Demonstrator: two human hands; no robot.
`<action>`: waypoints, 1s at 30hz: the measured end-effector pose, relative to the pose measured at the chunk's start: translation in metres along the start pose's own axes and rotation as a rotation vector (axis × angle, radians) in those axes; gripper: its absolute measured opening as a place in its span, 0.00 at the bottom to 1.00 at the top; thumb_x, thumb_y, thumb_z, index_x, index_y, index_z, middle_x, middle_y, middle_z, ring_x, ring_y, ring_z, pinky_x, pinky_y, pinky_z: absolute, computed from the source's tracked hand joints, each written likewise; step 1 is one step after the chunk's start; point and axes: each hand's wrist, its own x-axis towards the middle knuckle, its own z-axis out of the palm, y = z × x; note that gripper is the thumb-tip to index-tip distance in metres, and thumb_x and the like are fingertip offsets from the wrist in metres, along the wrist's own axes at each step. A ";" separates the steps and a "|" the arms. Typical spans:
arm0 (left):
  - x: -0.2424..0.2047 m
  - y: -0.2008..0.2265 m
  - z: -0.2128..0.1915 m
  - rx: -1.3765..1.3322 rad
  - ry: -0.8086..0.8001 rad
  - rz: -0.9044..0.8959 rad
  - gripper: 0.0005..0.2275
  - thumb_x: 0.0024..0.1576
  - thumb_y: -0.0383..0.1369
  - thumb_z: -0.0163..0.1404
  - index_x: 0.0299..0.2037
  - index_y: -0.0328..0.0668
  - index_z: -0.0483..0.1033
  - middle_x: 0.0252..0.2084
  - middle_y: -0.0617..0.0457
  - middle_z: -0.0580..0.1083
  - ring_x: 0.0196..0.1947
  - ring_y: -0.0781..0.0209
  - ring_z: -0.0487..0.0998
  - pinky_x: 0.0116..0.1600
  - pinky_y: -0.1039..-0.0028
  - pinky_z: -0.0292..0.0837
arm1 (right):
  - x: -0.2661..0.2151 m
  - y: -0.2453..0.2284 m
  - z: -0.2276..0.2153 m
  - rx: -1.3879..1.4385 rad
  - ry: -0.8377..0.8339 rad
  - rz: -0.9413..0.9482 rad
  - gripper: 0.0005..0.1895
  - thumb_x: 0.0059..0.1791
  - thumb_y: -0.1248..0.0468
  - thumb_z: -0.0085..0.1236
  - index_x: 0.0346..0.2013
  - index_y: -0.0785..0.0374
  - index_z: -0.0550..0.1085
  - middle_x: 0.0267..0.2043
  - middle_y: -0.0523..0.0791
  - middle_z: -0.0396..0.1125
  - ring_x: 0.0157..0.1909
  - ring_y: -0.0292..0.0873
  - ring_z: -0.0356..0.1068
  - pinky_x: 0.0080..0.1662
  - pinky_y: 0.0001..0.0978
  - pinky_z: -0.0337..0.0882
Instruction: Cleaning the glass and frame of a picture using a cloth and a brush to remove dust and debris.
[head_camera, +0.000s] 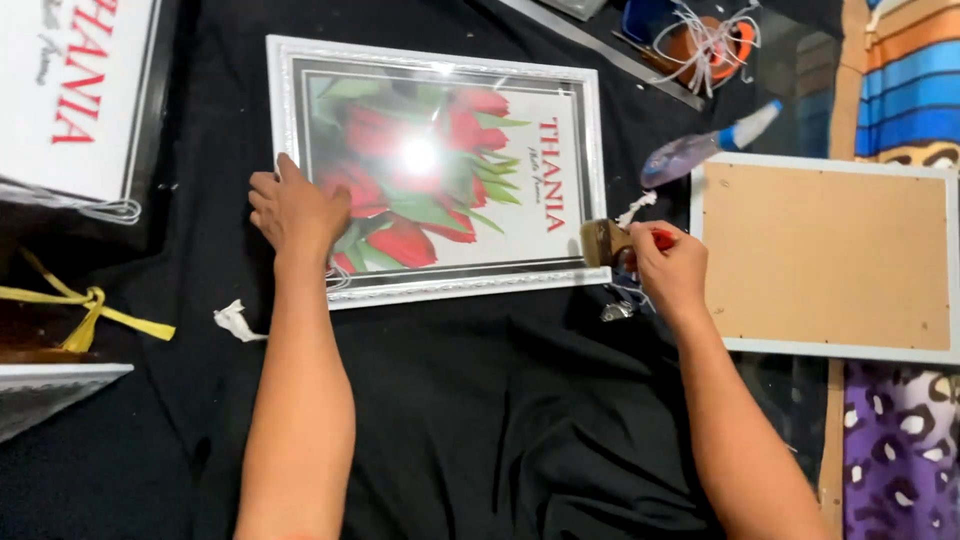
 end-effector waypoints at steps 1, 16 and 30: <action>-0.011 0.010 0.007 0.096 0.096 0.118 0.34 0.49 0.41 0.63 0.61 0.26 0.67 0.53 0.35 0.61 0.56 0.29 0.64 0.56 0.42 0.62 | 0.001 0.013 -0.003 0.010 0.061 0.021 0.10 0.50 0.53 0.56 0.36 0.49 0.83 0.21 0.48 0.72 0.30 0.44 0.76 0.39 0.34 0.72; -0.092 -0.004 0.077 0.599 0.144 0.853 0.49 0.36 0.38 0.70 0.73 0.52 0.58 0.67 0.40 0.63 0.68 0.42 0.59 0.63 0.42 0.50 | 0.016 0.034 -0.025 -0.160 0.066 0.000 0.12 0.42 0.59 0.53 0.21 0.57 0.82 0.21 0.55 0.70 0.31 0.66 0.73 0.35 0.48 0.71; -0.088 0.003 0.111 0.666 -0.012 0.741 0.36 0.50 0.42 0.60 0.71 0.45 0.64 0.59 0.42 0.71 0.58 0.43 0.72 0.55 0.49 0.64 | 0.016 0.038 -0.017 -0.140 0.050 -0.017 0.14 0.45 0.60 0.51 0.29 0.62 0.83 0.27 0.56 0.74 0.37 0.65 0.76 0.38 0.50 0.74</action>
